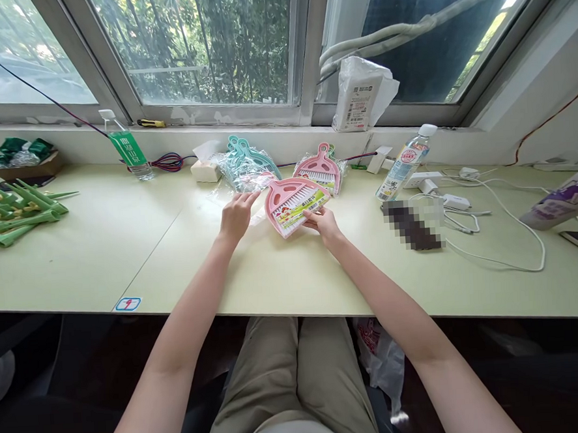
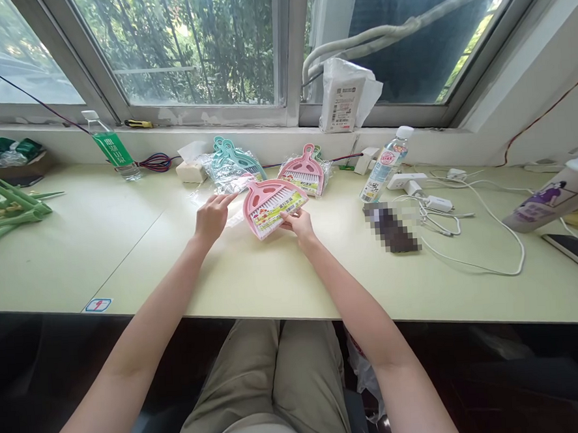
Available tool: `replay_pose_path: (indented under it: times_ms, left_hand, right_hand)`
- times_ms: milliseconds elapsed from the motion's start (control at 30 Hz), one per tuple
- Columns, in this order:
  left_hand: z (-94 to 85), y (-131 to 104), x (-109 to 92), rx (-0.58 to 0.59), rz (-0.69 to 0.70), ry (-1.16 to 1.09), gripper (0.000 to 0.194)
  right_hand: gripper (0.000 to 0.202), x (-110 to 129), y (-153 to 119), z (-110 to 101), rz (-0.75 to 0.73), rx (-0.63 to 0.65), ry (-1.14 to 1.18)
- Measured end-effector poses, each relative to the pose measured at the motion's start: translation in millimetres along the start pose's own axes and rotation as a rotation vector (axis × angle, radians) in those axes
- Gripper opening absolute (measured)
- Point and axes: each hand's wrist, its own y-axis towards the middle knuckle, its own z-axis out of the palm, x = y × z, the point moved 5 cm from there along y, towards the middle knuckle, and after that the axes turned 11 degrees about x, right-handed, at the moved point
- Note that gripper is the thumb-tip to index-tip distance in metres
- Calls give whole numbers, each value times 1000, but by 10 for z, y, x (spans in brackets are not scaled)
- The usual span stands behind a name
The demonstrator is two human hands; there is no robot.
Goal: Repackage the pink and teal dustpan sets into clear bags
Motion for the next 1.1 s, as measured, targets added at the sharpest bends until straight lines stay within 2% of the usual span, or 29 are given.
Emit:
replay_pose_path:
  times_ms: [200, 300, 400, 433, 500, 600, 633, 667, 700, 767, 833, 867, 1100]
  left_hand:
    - [37, -21, -88, -40, 64, -38, 52]
    - [40, -38, -157, -71, 122, -131, 43]
    - [15, -52, -223, -119, 162, -272, 37]
    - [-12, -57, -231, -169, 161, -324, 35]
    - [-95, -80, -183, -361, 99, -438, 40]
    - [-172, -150, 70, -728, -169, -672, 71]
    - [-150, -158, 177, -794, -271, -798, 79]
    - [-100, -137, 273, -794, -348, -959, 82]
    - [-26, -86, 345, -721, -395, -1152, 78]
    - [142, 48, 372, -429, -403, -1542, 57]
    - [246, 126, 293, -148, -342, -1767, 41]
    - [268, 139, 251, -66, -307, -1809, 38]
    - [302, 93, 53, 126, -200, -1804, 37]
  right_hand:
    - [22, -64, 12, 84, 82, 123, -24]
    - [24, -86, 1, 150, 100, 178, -38]
    - [27, -78, -12, 171, 69, 170, -28]
    - [28, -72, -14, 170, 53, 162, -19]
    - [29, -59, -16, 162, 23, 148, 2]
    - [31, -48, -8, 150, -13, 141, 34]
    - [31, -48, -3, 147, -22, 142, 42]
    - [32, -49, 2, 145, -28, 143, 47]
    - [33, -53, 7, 142, -32, 143, 50]
    - [35, -65, 16, 141, -32, 147, 54]
    - [37, -79, 25, 144, -32, 159, 62]
    - [37, -87, 29, 146, -32, 164, 68]
    - [39, -127, 61, 154, -63, 147, 131]
